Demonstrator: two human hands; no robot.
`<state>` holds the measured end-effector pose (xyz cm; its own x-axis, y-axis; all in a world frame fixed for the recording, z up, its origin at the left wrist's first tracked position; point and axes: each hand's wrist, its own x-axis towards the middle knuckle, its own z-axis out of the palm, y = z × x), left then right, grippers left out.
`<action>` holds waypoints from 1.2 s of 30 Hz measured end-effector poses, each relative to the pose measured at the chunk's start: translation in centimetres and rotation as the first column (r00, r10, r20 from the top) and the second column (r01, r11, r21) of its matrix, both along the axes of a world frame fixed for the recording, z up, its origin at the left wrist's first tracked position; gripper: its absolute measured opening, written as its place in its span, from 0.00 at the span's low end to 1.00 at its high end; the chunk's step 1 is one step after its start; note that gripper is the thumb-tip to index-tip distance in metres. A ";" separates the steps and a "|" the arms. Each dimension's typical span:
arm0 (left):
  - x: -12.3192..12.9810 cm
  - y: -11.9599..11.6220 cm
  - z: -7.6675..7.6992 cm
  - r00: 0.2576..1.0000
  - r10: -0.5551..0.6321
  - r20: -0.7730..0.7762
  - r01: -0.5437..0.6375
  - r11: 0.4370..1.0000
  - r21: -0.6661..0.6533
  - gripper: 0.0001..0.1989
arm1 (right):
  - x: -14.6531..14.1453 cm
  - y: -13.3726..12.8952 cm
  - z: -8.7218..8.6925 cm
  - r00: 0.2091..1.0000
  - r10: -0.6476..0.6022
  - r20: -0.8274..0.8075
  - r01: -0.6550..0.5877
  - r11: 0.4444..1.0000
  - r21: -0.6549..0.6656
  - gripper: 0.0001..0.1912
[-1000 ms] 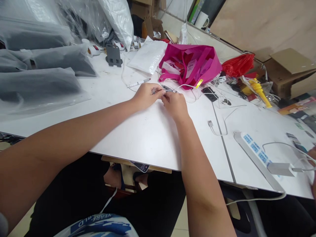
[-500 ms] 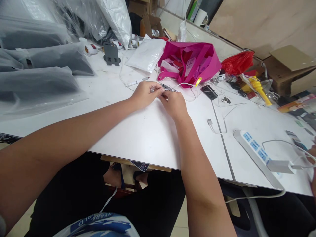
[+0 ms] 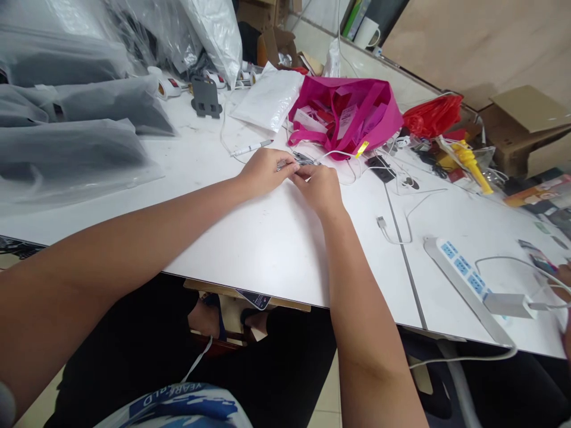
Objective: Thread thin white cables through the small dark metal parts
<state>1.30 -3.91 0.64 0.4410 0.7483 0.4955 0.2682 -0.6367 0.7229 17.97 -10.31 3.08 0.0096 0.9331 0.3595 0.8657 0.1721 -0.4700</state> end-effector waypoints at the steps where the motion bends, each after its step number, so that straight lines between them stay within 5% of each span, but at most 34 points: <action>1: 0.0 0.1 -0.1 1.000 -0.005 0.000 0.005 1.000 -0.004 0.08 | 0.0 -0.1 0.1 1.000 -0.002 -0.004 0.002 1.000 -0.002 0.13; 12: 0.1 0.0 -0.3 0.997 -0.074 0.011 0.074 0.997 0.036 0.13 | 0.2 0.0 -0.3 0.998 -0.024 -0.055 0.023 1.000 -0.005 0.16; 19: 0.4 0.4 -0.9 1.000 -0.002 0.028 0.002 1.000 0.008 0.11 | -0.2 0.0 -0.3 0.997 0.002 -0.075 -0.002 1.000 -0.008 0.13; 28: 0.5 -0.6 0.4 0.967 0.020 0.255 -0.010 0.999 -0.039 0.04 | -1.4 -0.5 0.0 0.985 -0.031 -0.167 0.031 1.000 -0.003 0.12; 36: 0.2 -0.6 0.7 0.980 0.038 0.196 -0.029 0.998 -0.049 0.03 | -0.8 0.2 -0.7 0.991 0.004 -0.136 0.011 0.994 0.106 0.09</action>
